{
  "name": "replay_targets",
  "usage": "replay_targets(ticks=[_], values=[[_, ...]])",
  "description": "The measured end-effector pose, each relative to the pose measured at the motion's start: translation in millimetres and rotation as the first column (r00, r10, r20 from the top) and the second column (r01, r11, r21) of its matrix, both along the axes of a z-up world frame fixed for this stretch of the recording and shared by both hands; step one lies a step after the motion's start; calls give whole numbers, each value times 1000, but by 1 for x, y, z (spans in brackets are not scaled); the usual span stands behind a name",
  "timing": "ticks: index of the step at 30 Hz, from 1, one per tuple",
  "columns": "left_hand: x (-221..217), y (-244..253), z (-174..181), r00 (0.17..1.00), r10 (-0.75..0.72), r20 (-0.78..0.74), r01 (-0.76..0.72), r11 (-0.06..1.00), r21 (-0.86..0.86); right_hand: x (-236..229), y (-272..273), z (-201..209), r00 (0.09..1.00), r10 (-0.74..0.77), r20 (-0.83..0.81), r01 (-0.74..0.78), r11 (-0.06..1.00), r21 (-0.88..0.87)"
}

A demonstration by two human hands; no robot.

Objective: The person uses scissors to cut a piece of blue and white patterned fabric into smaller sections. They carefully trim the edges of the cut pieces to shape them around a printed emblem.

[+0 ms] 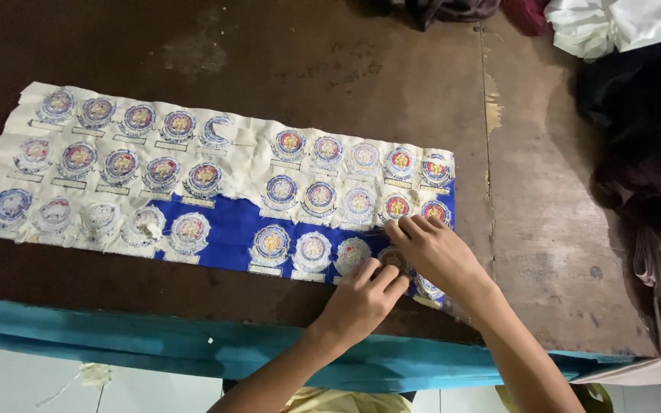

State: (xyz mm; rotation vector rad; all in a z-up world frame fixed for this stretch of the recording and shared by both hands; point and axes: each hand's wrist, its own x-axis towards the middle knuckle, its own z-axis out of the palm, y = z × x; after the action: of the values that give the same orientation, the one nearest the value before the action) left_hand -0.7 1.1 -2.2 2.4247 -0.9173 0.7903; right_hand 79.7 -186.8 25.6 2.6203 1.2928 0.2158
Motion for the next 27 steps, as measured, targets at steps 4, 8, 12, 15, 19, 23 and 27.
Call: replay_targets(ticks=[4, 8, 12, 15, 19, 23, 27], values=[[0, 1, 1, 1000, -12, 8, 12, 1000, -22, 0, 5, 1, 1000, -1, -19, 2, 1000, 19], [0, 2, 3, 1000, 2, 12, -2, 1000, -7, 1, 11, 2, 1000, 0, -31, 1, 999, 34], [0, 2, 2, 1000, 10, 16, -10, 1000, 12, 0, 11, -4, 1000, -7, -18, 7, 1000, 25], [0, 2, 4, 1000, 7, 21, -7, 1000, 11, 0, 13, -7, 999, -20, -34, 21, 1000, 21], [0, 4, 7, 1000, -7, 27, 7, 1000, 3, 1, 22, 0, 1000, 26, 1, -26, 999, 31], [0, 4, 6, 1000, -6, 31, 6, 1000, -10, 5, 24, -2, 998, 56, 13, -57, 998, 3], [-1, 5, 8, 1000, -14, 19, 14, 1000, -10, 6, 25, -2, 998, 60, 9, -61, 998, 26]])
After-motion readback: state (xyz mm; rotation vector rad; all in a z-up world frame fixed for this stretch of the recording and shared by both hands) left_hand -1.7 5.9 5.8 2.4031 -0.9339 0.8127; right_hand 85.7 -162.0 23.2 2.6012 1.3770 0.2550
